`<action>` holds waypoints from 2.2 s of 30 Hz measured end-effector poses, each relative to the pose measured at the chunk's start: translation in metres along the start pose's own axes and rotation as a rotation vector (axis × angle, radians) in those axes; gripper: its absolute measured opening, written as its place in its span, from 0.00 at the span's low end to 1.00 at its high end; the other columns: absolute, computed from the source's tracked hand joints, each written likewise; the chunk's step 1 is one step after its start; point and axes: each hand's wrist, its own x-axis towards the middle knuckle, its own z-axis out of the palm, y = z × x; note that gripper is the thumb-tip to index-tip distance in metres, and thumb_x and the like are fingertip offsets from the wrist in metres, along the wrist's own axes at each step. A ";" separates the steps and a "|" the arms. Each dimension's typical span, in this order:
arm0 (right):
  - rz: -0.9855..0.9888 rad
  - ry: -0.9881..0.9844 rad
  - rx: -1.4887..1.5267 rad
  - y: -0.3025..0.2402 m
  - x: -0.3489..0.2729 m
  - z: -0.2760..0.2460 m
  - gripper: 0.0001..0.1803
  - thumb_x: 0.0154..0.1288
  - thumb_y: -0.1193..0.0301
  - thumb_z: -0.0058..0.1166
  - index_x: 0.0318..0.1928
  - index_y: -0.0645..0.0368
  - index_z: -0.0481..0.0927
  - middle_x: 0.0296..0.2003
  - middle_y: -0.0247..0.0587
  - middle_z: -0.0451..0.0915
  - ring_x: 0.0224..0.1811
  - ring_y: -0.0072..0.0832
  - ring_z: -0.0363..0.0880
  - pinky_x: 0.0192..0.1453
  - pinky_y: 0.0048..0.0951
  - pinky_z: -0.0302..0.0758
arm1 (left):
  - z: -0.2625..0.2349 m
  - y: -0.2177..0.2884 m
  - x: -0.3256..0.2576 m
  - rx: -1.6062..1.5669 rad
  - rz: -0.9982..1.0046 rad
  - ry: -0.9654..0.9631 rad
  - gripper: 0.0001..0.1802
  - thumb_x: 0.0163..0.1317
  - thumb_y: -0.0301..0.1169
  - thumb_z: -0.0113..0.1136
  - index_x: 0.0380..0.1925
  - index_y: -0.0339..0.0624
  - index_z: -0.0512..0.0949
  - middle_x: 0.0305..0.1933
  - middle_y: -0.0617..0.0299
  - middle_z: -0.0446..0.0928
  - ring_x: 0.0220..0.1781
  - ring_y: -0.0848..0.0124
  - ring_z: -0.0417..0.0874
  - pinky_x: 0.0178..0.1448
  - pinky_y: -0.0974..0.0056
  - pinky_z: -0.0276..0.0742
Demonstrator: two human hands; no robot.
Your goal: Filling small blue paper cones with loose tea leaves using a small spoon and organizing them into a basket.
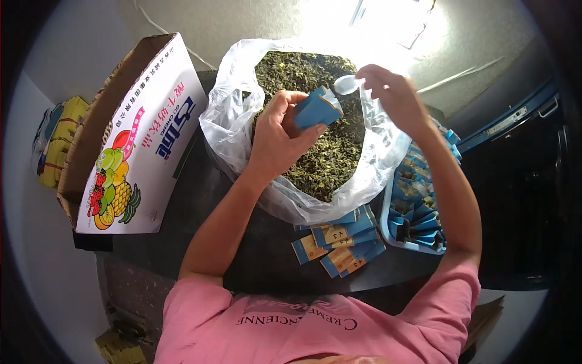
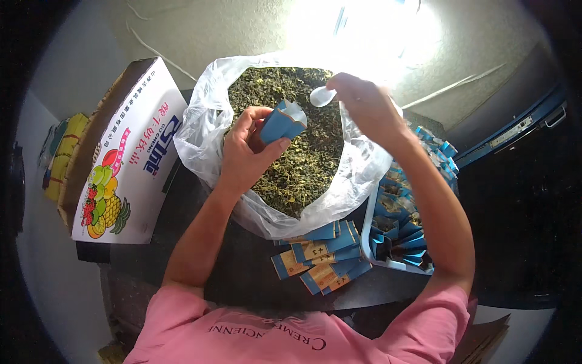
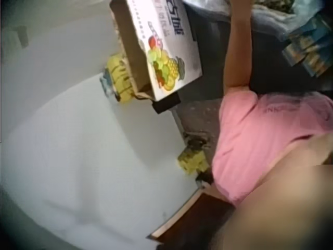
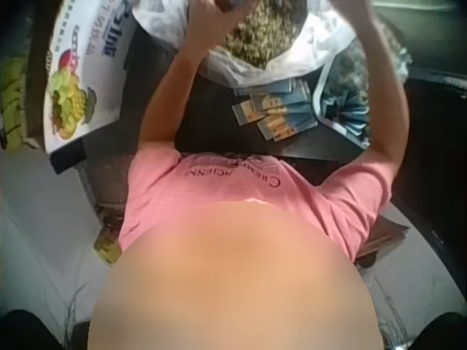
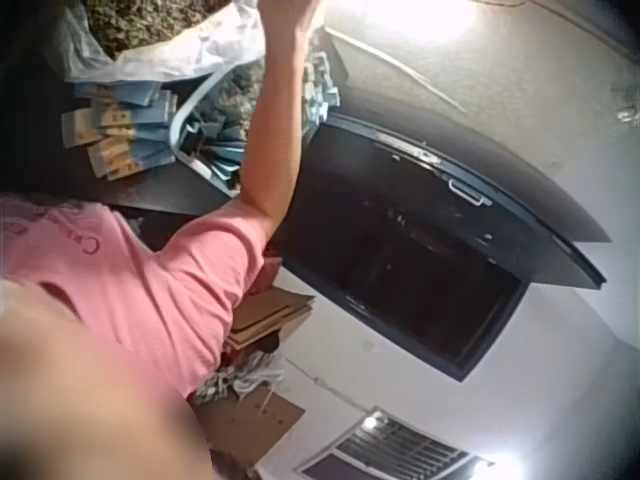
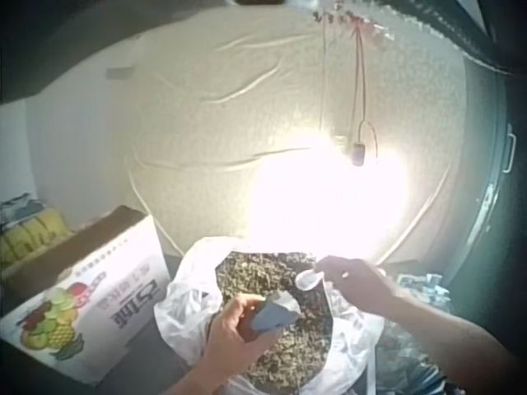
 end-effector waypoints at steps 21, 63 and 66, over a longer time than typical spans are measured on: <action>0.395 -0.078 0.783 -0.002 -0.012 -0.006 0.15 0.73 0.61 0.48 0.45 0.58 0.80 0.28 0.30 0.74 0.24 0.18 0.72 0.26 0.19 0.64 | 0.000 0.002 0.001 -0.051 -0.018 -0.016 0.22 0.53 0.26 0.71 0.47 0.37 0.73 0.37 0.63 0.75 0.33 0.81 0.77 0.35 0.73 0.75; 0.391 -0.156 0.651 -0.001 -0.002 0.033 0.16 0.72 0.60 0.47 0.47 0.58 0.79 0.30 0.33 0.79 0.27 0.17 0.75 0.31 0.19 0.71 | -0.002 -0.003 -0.001 -0.065 0.043 -0.006 0.25 0.52 0.26 0.71 0.50 0.37 0.72 0.39 0.62 0.75 0.34 0.79 0.77 0.37 0.71 0.76; 0.414 -0.058 0.635 -0.006 -0.010 0.007 0.16 0.72 0.61 0.47 0.46 0.59 0.80 0.29 0.32 0.78 0.25 0.16 0.73 0.28 0.19 0.68 | -0.001 -0.004 0.002 -0.071 -0.027 -0.030 0.25 0.53 0.26 0.71 0.50 0.37 0.72 0.40 0.62 0.75 0.33 0.80 0.77 0.36 0.72 0.76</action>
